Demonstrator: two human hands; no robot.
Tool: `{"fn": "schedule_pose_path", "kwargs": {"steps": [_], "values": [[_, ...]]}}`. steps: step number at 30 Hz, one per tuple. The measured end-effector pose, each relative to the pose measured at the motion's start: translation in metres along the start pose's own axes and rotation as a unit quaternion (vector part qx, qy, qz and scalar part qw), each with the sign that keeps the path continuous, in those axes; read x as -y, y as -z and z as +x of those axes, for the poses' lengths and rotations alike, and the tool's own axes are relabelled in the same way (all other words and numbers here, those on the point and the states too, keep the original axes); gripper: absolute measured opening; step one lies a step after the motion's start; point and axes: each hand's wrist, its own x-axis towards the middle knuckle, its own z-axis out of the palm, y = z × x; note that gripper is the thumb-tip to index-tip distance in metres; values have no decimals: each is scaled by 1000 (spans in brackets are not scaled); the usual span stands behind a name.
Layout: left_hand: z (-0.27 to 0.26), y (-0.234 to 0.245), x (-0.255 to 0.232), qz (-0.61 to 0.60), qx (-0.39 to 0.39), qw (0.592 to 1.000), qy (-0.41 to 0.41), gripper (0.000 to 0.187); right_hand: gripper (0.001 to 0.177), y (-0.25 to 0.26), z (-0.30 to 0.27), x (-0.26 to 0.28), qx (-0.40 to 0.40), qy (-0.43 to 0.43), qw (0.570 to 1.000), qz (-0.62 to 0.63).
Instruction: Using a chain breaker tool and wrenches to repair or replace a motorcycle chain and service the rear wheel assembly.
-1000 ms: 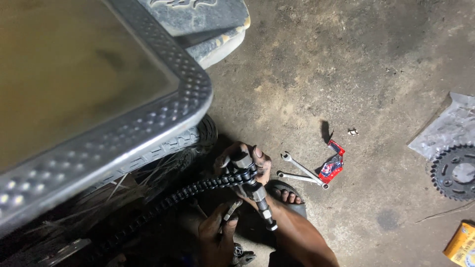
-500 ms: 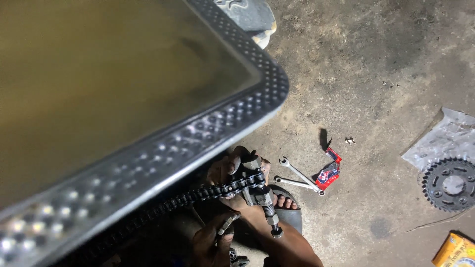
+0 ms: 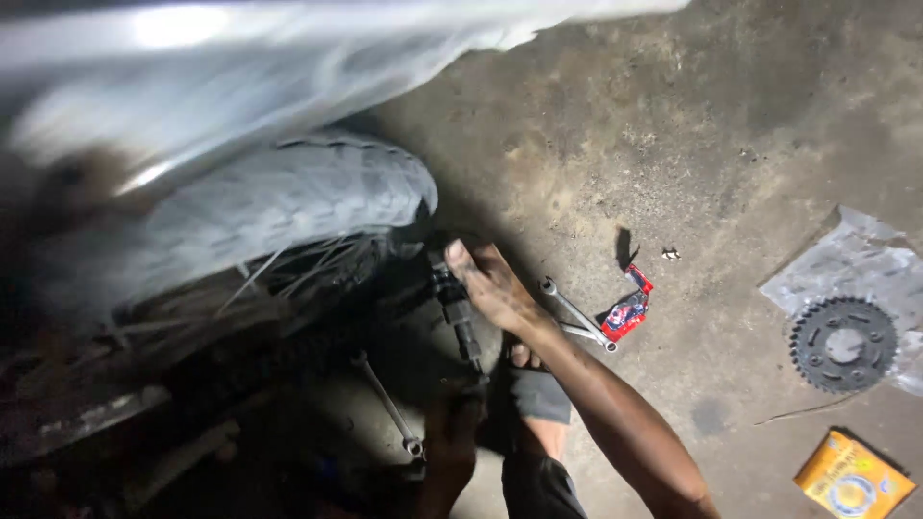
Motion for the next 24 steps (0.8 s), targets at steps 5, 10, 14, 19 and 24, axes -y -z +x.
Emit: {"fn": "schedule_pose_path", "kwargs": {"steps": [5,10,14,19,24], "values": [[4,-52,-30,-139,-26,988,-60,16,68,-22,-5,71,52,34,994,-93],[-27,-77,-137,-164,-75,969,-171,23,47,-53,-20,99,125,113,986,5],[-43,-60,-104,260,-187,915,-247,69,57,-86,-36,152,133,-54,980,-138],[-57,-41,-171,-526,-41,841,-119,46,60,-121,-26,154,225,-1,945,-238],[-90,-12,-210,-730,-9,675,-104,45,60,-128,-12,141,365,-17,929,-50]]}}
